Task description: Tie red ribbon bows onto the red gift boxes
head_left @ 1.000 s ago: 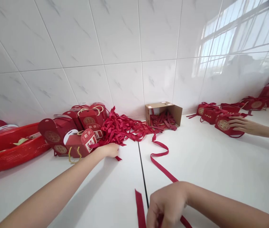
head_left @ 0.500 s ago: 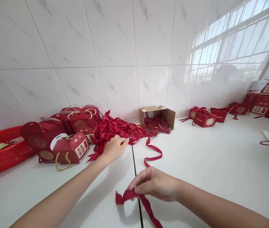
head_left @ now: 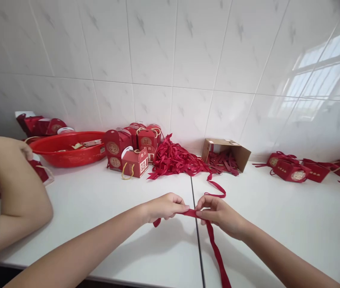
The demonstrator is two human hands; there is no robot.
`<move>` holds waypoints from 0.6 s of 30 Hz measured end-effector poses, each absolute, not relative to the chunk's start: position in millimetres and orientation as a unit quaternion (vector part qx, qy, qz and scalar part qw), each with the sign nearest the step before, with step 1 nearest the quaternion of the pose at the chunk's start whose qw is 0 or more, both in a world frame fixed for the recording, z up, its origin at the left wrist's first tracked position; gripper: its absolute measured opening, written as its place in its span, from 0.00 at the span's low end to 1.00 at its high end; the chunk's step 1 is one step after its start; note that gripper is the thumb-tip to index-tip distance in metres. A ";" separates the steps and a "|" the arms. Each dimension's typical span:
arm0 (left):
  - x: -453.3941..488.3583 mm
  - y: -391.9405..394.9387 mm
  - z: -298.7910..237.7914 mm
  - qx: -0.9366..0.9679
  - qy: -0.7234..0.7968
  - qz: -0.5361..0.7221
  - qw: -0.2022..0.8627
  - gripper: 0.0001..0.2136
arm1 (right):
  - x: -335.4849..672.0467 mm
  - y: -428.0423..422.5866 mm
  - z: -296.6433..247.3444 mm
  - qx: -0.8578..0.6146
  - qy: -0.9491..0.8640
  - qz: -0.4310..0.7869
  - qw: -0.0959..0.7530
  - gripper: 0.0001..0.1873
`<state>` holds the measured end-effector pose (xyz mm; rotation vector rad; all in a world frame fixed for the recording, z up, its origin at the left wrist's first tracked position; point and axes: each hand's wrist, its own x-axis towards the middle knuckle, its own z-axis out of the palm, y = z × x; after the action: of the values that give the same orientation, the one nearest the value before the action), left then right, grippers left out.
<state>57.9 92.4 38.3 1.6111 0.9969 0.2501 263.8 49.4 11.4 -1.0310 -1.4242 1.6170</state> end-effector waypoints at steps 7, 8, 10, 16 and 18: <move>24.8 101.2 36.4 0.708 0.437 0.164 0.530 0.21 | 274.9 17.3 33.7 -0.385 -0.593 0.650 0.278 0.11; 19.0 103.0 35.4 0.706 0.443 0.171 0.526 0.21 | 279.3 13.0 37.5 -0.390 -0.606 0.634 0.279 0.12; 5.9 106.4 32.8 0.701 0.456 0.187 0.516 0.21 | 289.8 5.8 44.1 -0.424 -0.626 0.596 0.270 0.15; -36.0 127.4 19.5 0.696 0.530 0.267 0.403 0.19 | 308.2 -17.5 48.1 -0.574 -0.614 0.465 0.278 0.24; -45.4 140.8 14.5 0.698 0.553 0.308 0.334 0.17 | 311.4 -26.8 44.0 -0.600 -0.581 0.415 0.361 0.19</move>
<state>-45.4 140.8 14.5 1.8218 1.4446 0.8041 311.4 -26.8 44.0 -1.5457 -1.4964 1.0698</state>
